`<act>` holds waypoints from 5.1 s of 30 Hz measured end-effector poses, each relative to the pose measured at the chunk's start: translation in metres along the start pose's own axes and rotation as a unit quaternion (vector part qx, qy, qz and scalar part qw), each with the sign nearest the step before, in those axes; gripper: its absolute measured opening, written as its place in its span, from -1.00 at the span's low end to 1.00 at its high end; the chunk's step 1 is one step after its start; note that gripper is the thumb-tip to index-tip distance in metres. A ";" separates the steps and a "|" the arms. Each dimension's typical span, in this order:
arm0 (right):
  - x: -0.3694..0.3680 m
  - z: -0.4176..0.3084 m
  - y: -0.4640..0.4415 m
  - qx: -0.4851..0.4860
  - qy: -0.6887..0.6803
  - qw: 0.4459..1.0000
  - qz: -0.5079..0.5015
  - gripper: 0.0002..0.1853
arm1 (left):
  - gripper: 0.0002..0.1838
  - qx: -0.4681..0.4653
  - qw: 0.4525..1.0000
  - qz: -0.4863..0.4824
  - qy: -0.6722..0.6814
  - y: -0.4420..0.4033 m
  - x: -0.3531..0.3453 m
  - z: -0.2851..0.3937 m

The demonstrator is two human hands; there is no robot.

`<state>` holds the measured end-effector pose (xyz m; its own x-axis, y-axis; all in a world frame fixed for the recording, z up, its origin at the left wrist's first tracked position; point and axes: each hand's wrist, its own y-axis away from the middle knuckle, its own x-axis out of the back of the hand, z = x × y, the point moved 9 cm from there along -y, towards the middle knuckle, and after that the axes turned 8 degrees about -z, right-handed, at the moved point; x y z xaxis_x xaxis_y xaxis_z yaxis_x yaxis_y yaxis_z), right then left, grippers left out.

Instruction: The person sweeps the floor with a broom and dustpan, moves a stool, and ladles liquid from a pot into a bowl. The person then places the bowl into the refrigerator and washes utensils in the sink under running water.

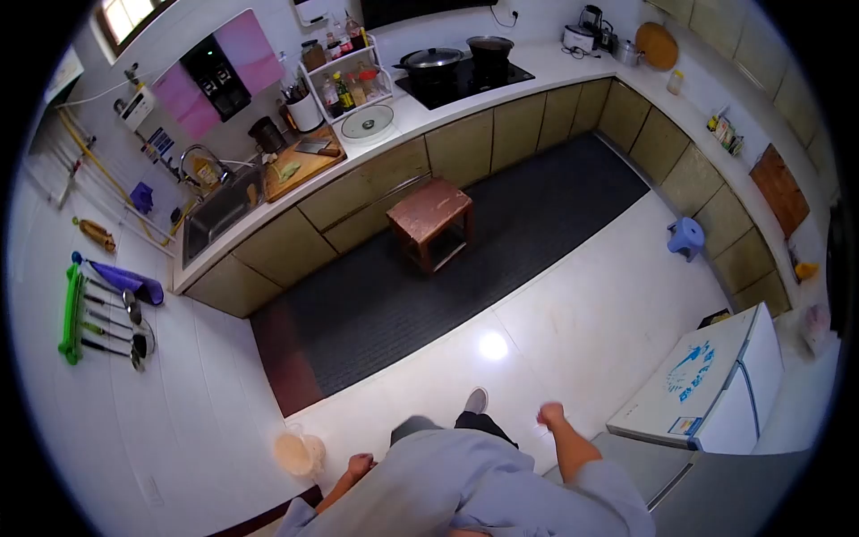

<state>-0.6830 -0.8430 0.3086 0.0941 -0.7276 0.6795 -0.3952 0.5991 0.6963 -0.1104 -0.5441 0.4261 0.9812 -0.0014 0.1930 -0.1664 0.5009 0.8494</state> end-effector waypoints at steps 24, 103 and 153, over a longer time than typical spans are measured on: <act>0.287 -0.084 -0.352 -0.273 -0.611 0.741 -0.055 -0.90 | -0.67 0.031 0.929 0.075 0.361 -0.220 0.180 0.312; 0.544 -0.011 -0.536 -0.054 -0.327 0.938 0.101 -0.77 | -0.79 0.017 0.996 0.043 0.074 -0.341 0.119 0.627; 1.423 0.172 -0.956 0.103 -0.795 0.593 -0.070 -0.33 | -0.66 -0.064 0.952 0.174 0.243 -0.619 0.021 1.004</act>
<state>-0.3283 -2.5084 0.5699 -0.7777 -0.2581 -0.5733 -0.6036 0.5614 0.5661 -0.0852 -1.7235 0.3977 0.8028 0.5699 0.1753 -0.5074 0.4987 0.7027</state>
